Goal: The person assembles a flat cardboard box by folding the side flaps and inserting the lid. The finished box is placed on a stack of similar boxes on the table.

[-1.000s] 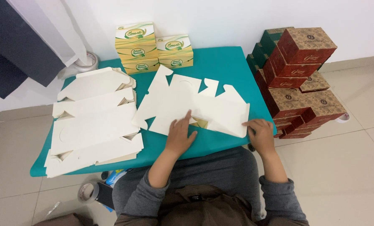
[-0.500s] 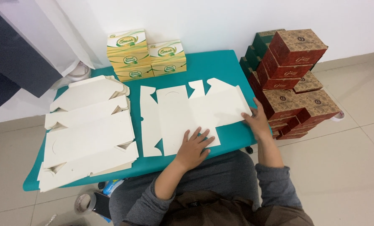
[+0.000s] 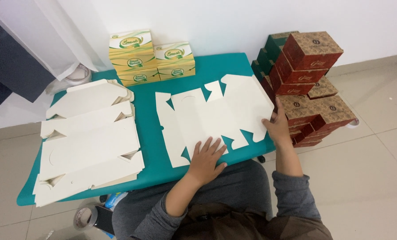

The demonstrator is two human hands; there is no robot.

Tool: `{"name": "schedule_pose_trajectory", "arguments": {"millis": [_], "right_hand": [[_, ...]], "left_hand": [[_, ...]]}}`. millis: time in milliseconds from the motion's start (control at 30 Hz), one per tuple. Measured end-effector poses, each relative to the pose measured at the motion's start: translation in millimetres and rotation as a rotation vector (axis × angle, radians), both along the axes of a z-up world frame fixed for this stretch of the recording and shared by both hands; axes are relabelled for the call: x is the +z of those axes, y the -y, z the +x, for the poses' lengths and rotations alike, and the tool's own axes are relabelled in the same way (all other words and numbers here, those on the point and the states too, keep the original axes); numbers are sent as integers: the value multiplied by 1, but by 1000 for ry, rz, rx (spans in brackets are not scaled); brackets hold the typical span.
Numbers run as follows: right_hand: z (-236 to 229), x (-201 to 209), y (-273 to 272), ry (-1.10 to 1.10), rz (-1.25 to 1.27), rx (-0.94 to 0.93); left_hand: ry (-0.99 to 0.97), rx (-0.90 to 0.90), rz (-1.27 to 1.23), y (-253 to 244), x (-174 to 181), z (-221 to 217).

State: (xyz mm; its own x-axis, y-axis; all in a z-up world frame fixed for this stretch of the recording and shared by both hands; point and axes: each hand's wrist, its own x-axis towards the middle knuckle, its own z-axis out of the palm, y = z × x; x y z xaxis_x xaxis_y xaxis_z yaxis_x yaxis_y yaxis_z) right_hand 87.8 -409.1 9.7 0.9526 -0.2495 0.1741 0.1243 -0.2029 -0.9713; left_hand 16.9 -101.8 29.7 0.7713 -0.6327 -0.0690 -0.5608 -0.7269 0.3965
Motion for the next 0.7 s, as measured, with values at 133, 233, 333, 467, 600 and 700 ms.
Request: {"name": "schedule_pose_trajectory", "arguments": {"millis": [133, 233, 333, 467, 600, 700], "right_hand": [[-25, 25, -54, 69, -184, 31], [-40, 39, -92, 147, -394, 161], [-41, 27, -112, 195, -819, 360], [-42, 7, -119, 113, -1159, 478], [-45, 16, -104, 122, -1064, 596], [-44, 29, -76, 22, -965, 568]], "left_hand": [[-16, -10, -39, -4, -1, 2], [-54, 22, -100, -5, -11, 5], [-60, 231, -420, -6, -43, 10], [252, 254, -389, -2, -42, 6], [208, 122, -107, 3, -38, 4], [165, 100, -3, 1, -36, 4]]}}
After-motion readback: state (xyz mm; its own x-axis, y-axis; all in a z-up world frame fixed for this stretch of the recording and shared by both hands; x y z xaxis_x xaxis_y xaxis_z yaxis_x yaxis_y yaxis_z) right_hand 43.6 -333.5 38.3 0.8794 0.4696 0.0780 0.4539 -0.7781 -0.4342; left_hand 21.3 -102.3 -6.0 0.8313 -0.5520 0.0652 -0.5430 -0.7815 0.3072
